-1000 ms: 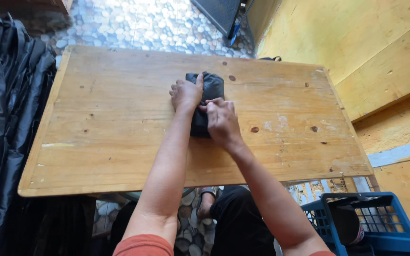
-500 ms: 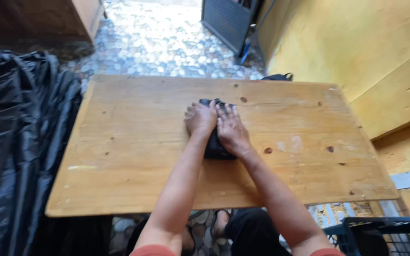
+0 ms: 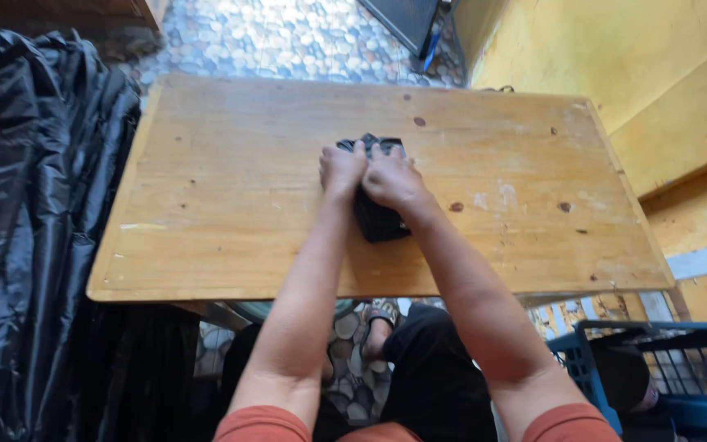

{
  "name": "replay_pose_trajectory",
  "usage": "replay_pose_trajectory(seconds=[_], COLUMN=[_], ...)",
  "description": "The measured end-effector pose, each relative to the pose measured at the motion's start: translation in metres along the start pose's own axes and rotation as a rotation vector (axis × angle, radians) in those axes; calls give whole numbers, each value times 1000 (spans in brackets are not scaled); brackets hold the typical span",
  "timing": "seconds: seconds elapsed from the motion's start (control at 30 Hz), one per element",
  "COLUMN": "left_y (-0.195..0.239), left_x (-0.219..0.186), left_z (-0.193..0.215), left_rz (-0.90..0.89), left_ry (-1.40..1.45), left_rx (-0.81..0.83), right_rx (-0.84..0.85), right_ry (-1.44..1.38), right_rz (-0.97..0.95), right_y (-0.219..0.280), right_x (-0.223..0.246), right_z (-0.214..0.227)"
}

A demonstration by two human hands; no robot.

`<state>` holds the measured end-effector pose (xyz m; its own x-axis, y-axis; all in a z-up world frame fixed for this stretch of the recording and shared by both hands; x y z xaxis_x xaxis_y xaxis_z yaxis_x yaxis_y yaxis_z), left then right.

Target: The person folds a large black plastic sheet on a wooden table, rolling it into a compact bundle. They then place the folded sheet into a black bag with a blue zipper and seal it before putting the bag into a blue crate.

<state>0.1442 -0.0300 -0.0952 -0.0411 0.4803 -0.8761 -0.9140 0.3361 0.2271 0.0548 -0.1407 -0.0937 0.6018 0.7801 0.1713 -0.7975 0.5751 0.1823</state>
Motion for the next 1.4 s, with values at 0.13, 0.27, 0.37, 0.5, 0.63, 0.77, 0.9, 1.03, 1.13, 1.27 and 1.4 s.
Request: replay_pose_trajectory(seconds=[0.13, 0.27, 0.37, 0.5, 0.63, 0.77, 0.9, 1.03, 1.13, 1.27, 1.4], left_y=[27, 53, 80, 101, 87, 107, 119, 119, 114, 119, 117], left_x=[-10, -14, -42, -43, -14, -19, -24, -23, -27, -38, -28], left_z=[33, 65, 71, 43, 16, 14, 16, 7, 5, 13, 15], left_rz=[16, -23, -528, -955, -873, -766, -717, -709, -673, -781, -784], left_ry=[3, -122, -168, -134, -416, -482, -492, -519, -651, -649, -511], left_rx=[99, 154, -41, 121, 87, -6, -27, -29, -32, -54, -3], right_rx=[-28, -111, -159, -230, -313, -460, -636, -710, -622, -513, -530], right_ry=[-18, 78, 193, 307, 318, 402, 263, 234, 170, 92, 155], right_rz=[-63, 243, 415, 471, 509, 373, 299, 284, 280, 204, 150], right_y=[110, 137, 133, 133, 115, 132, 137, 130, 107, 82, 97], right_x=[41, 44, 39, 42, 25, 25, 16, 4, -11, -19, -2], right_z=[66, 97, 95, 109, 77, 86, 81, 70, 66, 64, 77])
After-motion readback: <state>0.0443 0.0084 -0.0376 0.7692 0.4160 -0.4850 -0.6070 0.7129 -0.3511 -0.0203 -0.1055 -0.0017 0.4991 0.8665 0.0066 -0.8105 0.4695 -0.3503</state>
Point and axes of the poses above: each hand's wrist, its own y-axis away from the middle knuckle, its own z-axis out of the back of the hand, x = y × z, the point moved 7 cm from there along -y, towards the middle knuckle, and after that the axes turned 6 degrees about y, right-handed, at the moved point
